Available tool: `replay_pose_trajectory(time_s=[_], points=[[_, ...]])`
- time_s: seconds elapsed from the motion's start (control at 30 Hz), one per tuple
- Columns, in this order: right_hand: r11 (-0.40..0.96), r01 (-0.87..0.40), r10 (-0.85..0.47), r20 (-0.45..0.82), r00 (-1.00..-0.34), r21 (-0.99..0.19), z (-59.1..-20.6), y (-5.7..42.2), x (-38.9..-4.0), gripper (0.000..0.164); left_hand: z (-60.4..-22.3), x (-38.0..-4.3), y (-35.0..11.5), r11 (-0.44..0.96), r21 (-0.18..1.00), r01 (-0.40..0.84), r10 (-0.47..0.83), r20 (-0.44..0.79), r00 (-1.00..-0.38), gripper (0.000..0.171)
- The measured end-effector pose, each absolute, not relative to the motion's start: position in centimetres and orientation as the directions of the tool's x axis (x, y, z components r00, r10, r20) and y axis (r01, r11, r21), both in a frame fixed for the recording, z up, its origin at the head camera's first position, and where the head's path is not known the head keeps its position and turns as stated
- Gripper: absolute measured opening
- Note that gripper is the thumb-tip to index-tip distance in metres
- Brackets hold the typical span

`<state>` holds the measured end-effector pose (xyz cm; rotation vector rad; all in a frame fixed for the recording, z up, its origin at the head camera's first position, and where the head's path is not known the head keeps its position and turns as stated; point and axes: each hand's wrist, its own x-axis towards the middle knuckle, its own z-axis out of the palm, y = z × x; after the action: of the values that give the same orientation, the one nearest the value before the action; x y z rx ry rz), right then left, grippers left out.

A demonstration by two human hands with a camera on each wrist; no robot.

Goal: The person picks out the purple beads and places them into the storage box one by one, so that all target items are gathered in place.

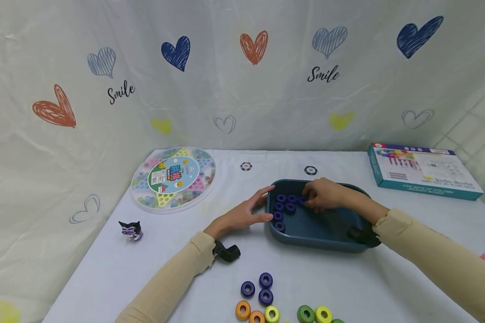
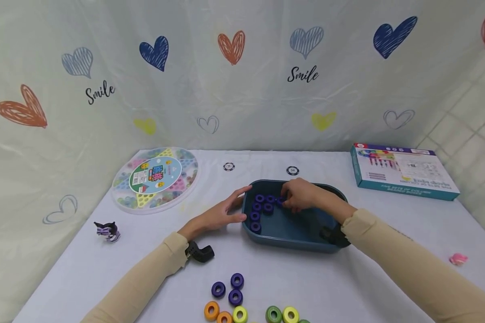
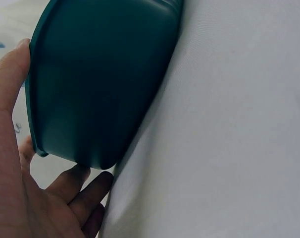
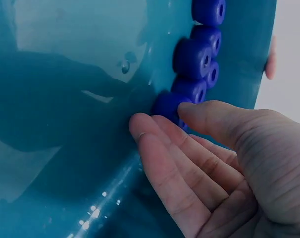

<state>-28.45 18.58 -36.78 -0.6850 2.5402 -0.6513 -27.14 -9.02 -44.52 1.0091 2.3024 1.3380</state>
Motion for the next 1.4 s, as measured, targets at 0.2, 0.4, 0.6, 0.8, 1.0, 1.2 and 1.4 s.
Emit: replay_pose_trajectory(time_s=[0.2, 0.4, 0.6, 0.8, 1.0, 1.2, 1.4], points=[[0.779, -0.402, -0.557, -0.238, -0.795, -0.480, -35.1, 18.5, -27.7, 0.035, -44.4, -27.2, -9.1, 0.330, 0.842, 0.426, 0.697, 0.088, -0.712, 0.079], [0.765, -0.475, -0.589, -0.175, -0.789, -0.435, -33.4, 17.6, -25.7, 0.032, -44.2, -27.4, -9.3, 0.327, 0.841, 0.432, 0.701, 0.091, -0.707, 0.077], [0.679, -0.605, -0.679, -0.042, -0.733, -0.416, -32.8, 15.9, -22.3, 0.025, -43.6, -27.1, -9.3, 0.334, 0.842, 0.423, 0.706, 0.074, -0.705, 0.077], [0.611, -0.673, -0.741, -0.001, -0.672, -0.416, -32.6, 13.4, -18.6, 0.017, -43.0, -26.9, -9.2, 0.340, 0.842, 0.418, 0.712, 0.060, -0.700, 0.080], [0.561, -0.666, -0.801, -0.118, -0.587, -0.492, -34.1, 11.0, -15.5, 0.016, -44.2, -27.5, -9.2, 0.322, 0.839, 0.438, 0.707, 0.094, -0.701, 0.081], [0.520, -0.697, -0.848, -0.199, -0.491, -0.494, -37.2, 9.7, -14.4, 0.022, -42.6, -26.4, -9.3, 0.283, 0.849, 0.445, 0.722, 0.117, -0.682, 0.083], [0.503, -0.697, -0.857, -0.190, -0.479, -0.511, -39.0, 10.0, -14.3, 0.026, -42.2, -25.9, -9.1, 0.287, 0.853, 0.435, 0.723, 0.105, -0.682, 0.081]])
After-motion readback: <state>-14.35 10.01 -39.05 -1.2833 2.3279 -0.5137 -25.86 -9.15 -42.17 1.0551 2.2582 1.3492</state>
